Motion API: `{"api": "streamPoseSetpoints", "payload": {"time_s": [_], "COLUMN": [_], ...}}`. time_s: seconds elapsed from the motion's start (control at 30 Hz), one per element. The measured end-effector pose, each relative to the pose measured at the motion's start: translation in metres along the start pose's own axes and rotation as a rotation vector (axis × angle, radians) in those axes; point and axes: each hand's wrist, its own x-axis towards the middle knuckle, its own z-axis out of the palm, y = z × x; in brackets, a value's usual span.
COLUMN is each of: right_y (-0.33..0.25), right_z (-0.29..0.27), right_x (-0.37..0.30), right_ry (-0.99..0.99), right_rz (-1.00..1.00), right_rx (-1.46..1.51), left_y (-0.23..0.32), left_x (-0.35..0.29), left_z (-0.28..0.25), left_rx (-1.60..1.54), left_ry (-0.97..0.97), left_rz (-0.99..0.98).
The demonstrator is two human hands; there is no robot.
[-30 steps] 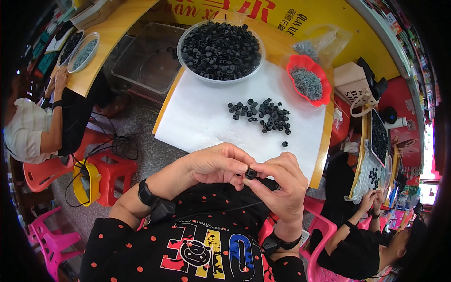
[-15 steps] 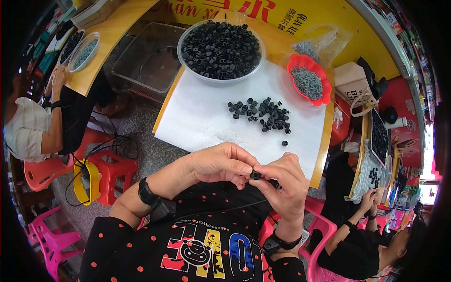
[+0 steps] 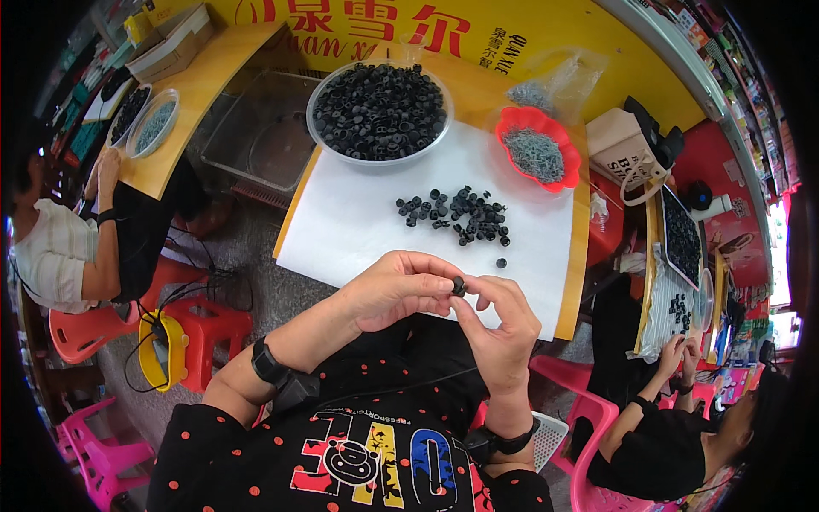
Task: Assembling small black plastic parts by joining two components together by hand.
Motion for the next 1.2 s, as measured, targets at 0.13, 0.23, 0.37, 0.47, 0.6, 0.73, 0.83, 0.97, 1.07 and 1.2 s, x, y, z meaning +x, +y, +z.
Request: {"api": "streamPoseSetpoints", "payload": {"time_s": [0.13,0.23,0.37,0.47,0.6,0.73,0.83,0.97,1.07,1.2], "right_y": [0.007,0.010,0.017,0.020,0.028,0.035,0.022,0.027,0.031,0.031], "right_z": [0.003,0.002,0.003,0.002,0.001,0.002,-0.008,-0.005,0.001,0.005], "right_x": [-0.008,-0.010,-0.012,-0.011,-0.013,-0.014,-0.006,0.002,0.001,-0.003], "right_ry": [0.085,0.099,0.109,0.067,-0.031,-0.031,-0.064,-0.080,-0.088,-0.040], "right_rz": [-0.030,-0.017,-0.022,0.040,0.117,0.064,-0.029,-0.249,-0.341,-0.267], "right_rx": [-0.022,-0.018,0.022,0.098,0.223,0.206,0.094,-0.011,-0.050,-0.080], "left_y": [-0.007,-0.008,-0.008,-0.009,-0.008,-0.004,-0.002,-0.005,-0.011,-0.011], "left_x": [0.002,0.002,0.004,0.005,0.006,0.010,0.009,0.011,0.013,0.014], "left_z": [0.005,0.013,0.015,0.007,-0.003,-0.009,-0.009,-0.012,-0.011,-0.007], "left_rx": [0.034,0.150,0.278,0.227,0.283,0.253,0.153,0.145,0.184,0.170], "left_ry": [0.005,0.019,0.041,0.015,-0.055,-0.081,-0.060,-0.009,0.043,0.082], "left_rz": [0.052,0.130,0.106,0.045,0.011,-0.013,-0.056,-0.153,-0.168,-0.174]}}
